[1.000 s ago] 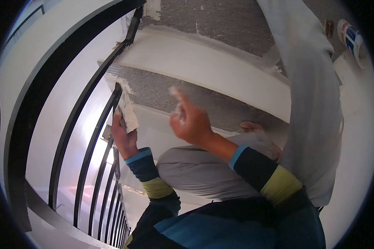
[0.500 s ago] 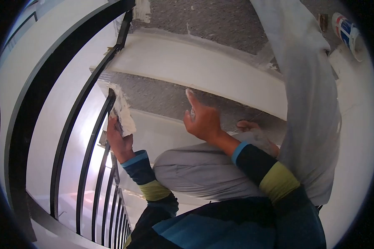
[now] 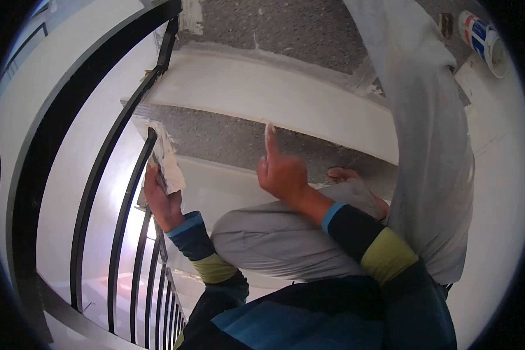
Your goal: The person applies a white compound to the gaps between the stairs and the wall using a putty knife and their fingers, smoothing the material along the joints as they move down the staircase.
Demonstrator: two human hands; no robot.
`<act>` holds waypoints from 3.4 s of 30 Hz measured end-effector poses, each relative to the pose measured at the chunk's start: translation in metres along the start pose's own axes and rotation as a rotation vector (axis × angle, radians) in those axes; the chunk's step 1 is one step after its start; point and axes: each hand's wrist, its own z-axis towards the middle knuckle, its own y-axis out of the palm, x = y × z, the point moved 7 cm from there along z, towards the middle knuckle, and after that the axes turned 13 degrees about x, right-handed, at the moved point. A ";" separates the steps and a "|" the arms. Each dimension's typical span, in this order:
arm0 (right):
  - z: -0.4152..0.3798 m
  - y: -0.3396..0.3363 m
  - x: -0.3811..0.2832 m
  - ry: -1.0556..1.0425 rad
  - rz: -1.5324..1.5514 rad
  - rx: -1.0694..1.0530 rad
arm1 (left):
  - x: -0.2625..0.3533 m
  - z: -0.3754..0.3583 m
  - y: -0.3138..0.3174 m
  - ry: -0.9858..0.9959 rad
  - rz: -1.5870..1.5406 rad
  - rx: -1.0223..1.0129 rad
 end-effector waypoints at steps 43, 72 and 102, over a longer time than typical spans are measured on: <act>0.017 0.020 -0.040 0.065 0.041 -0.204 | 0.000 -0.004 -0.003 0.031 0.018 -0.010; 0.038 0.037 -0.043 0.152 0.341 -0.181 | -0.001 -0.005 -0.008 0.025 0.027 -0.032; 0.056 0.046 -0.053 0.351 0.435 -0.053 | 0.005 -0.007 -0.013 0.047 0.068 0.035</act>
